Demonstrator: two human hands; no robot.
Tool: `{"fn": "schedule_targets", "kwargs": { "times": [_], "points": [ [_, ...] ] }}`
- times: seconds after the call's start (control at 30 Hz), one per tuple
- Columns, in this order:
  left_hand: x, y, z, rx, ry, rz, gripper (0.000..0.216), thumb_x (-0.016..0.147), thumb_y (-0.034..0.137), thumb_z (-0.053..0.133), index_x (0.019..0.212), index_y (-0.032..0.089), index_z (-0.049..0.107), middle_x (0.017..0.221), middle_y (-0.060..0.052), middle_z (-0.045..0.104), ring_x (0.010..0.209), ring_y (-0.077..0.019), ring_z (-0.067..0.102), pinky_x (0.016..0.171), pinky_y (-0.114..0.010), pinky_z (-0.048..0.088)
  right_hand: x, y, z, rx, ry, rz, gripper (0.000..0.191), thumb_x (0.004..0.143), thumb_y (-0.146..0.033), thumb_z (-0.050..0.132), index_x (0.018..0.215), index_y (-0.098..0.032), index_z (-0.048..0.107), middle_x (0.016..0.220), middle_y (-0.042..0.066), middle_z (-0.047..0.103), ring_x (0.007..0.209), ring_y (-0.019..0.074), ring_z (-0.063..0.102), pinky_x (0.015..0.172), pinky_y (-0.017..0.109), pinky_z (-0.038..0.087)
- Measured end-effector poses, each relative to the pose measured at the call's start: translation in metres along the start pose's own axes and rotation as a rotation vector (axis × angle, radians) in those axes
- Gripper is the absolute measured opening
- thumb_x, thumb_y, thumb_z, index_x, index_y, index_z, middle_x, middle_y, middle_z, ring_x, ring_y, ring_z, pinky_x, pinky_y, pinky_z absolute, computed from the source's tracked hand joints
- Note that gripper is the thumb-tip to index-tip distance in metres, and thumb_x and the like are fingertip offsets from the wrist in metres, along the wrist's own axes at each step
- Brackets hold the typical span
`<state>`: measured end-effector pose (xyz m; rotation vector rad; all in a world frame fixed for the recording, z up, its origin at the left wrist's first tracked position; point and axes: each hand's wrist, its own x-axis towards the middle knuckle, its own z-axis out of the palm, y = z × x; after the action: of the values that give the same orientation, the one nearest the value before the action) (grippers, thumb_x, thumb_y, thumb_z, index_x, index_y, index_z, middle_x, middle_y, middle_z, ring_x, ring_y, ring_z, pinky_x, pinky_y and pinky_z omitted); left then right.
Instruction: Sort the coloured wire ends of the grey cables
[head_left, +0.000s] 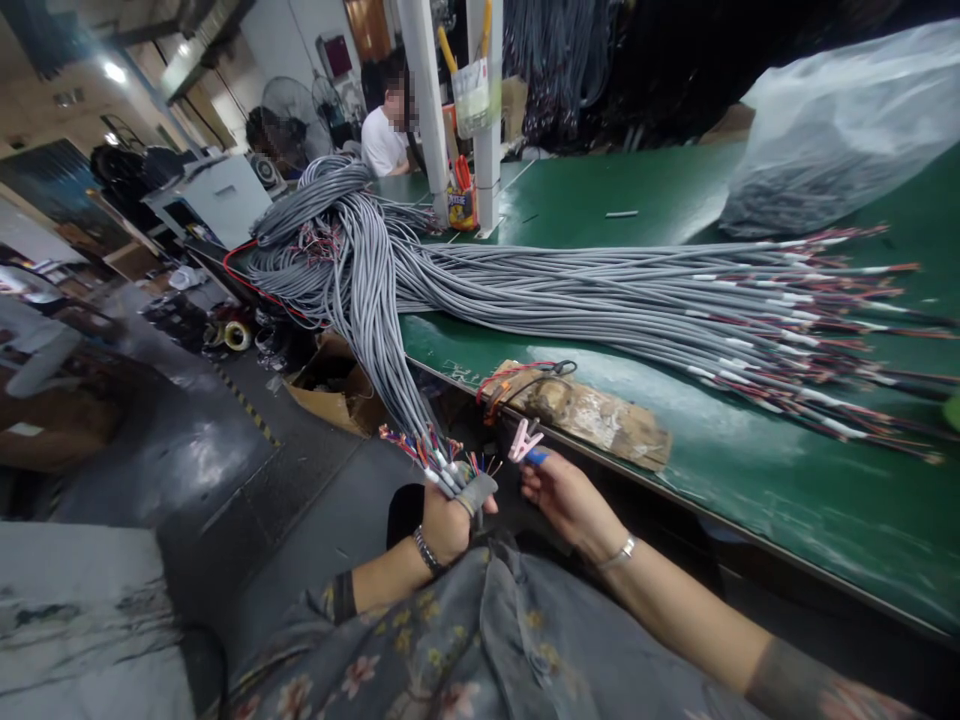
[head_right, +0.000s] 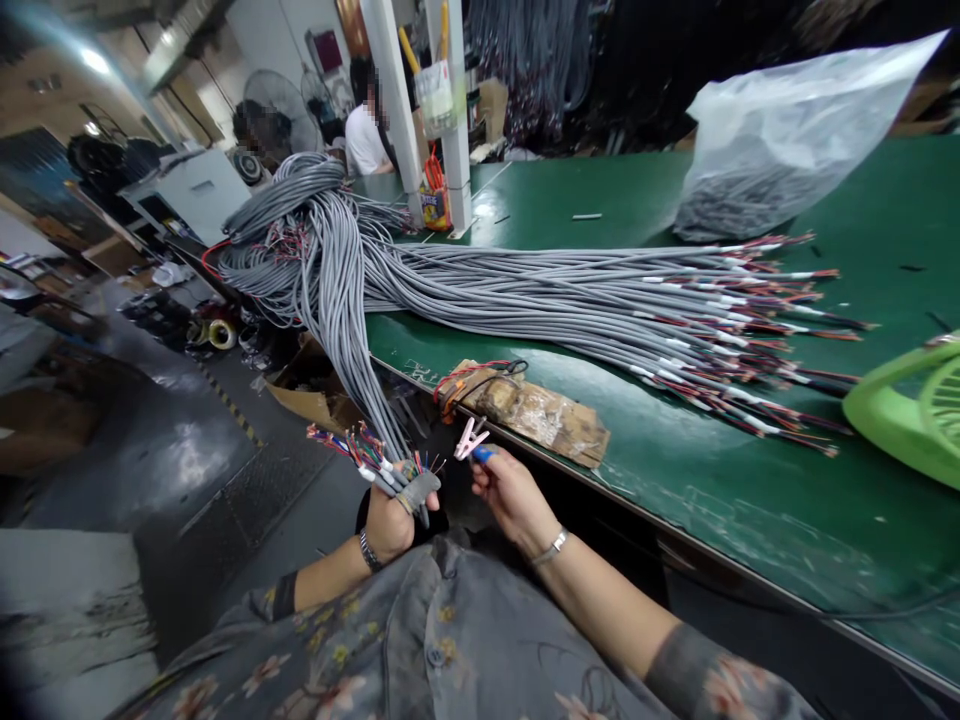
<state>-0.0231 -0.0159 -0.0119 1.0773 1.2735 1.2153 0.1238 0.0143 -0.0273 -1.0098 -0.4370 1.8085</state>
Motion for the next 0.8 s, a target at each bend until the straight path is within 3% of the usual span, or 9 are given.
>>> {"fn": "schedule_targets", "kwargs": {
  "times": [0.17, 0.3, 0.37, 0.53, 0.67, 0.8],
  "points": [
    [0.007, 0.002, 0.011, -0.089, 0.047, 0.001, 0.031, 0.070, 0.034, 0.068, 0.045, 0.016, 0.060, 0.044, -0.001, 0.057, 0.043, -0.0094, 0.048, 0.048, -0.023, 0.038, 0.003, -0.012, 0.003, -0.066, -0.150, -0.069, 0.043, 0.065, -0.064, 0.066, 0.070, -0.021, 0.063, 0.061, 0.000, 0.058, 0.053, 0.0130, 0.050, 0.054, 0.027, 0.045],
    [0.012, -0.001, 0.018, -0.107, 0.052, -0.028, 0.027, 0.068, 0.034, 0.070, 0.050, 0.016, 0.063, 0.044, -0.001, 0.057, 0.043, -0.0102, 0.050, 0.047, -0.023, 0.037, 0.002, -0.014, 0.007, -0.378, -0.011, -0.357, 0.052, 0.064, -0.072, 0.060, 0.056, -0.021, 0.060, 0.051, -0.001, 0.051, 0.052, 0.0141, 0.045, 0.055, 0.029, 0.041],
    [0.013, -0.003, 0.018, -0.107, 0.053, -0.035, 0.027, 0.068, 0.034, 0.070, 0.050, 0.016, 0.063, 0.044, -0.001, 0.058, 0.043, -0.0101, 0.050, 0.047, -0.022, 0.037, 0.005, -0.013, 0.007, -0.416, 0.032, -0.405, 0.055, 0.063, -0.074, 0.058, 0.053, -0.021, 0.060, 0.051, -0.001, 0.052, 0.053, 0.0143, 0.045, 0.056, 0.029, 0.040],
    [0.013, -0.009, 0.016, -0.072, 0.032, -0.020, 0.029, 0.069, 0.034, 0.069, 0.048, 0.016, 0.062, 0.045, -0.001, 0.059, 0.043, -0.0103, 0.050, 0.047, -0.023, 0.038, 0.016, -0.009, 0.005, -0.053, -0.108, -0.136, 0.049, 0.057, -0.068, 0.069, 0.071, -0.021, 0.068, 0.062, 0.000, 0.063, 0.058, 0.0152, 0.054, 0.057, 0.028, 0.045],
    [0.013, -0.010, 0.015, -0.041, 0.016, 0.000, 0.029, 0.070, 0.035, 0.068, 0.049, 0.016, 0.062, 0.045, -0.001, 0.058, 0.043, -0.0105, 0.050, 0.047, -0.023, 0.038, 0.021, -0.007, 0.005, 0.101, -0.100, -0.107, 0.035, 0.061, -0.053, 0.077, 0.072, -0.020, 0.070, 0.067, 0.001, 0.067, 0.062, 0.0149, 0.057, 0.062, 0.028, 0.047],
    [0.013, -0.012, 0.014, -0.021, -0.007, 0.004, 0.031, 0.071, 0.036, 0.067, 0.049, 0.016, 0.061, 0.046, -0.001, 0.058, 0.044, -0.0104, 0.050, 0.048, -0.023, 0.037, 0.018, -0.005, 0.005, 0.138, -0.108, -0.063, 0.036, 0.062, -0.055, 0.075, 0.074, -0.021, 0.070, 0.071, 0.001, 0.069, 0.064, 0.0152, 0.059, 0.062, 0.027, 0.048]
  ]
}}
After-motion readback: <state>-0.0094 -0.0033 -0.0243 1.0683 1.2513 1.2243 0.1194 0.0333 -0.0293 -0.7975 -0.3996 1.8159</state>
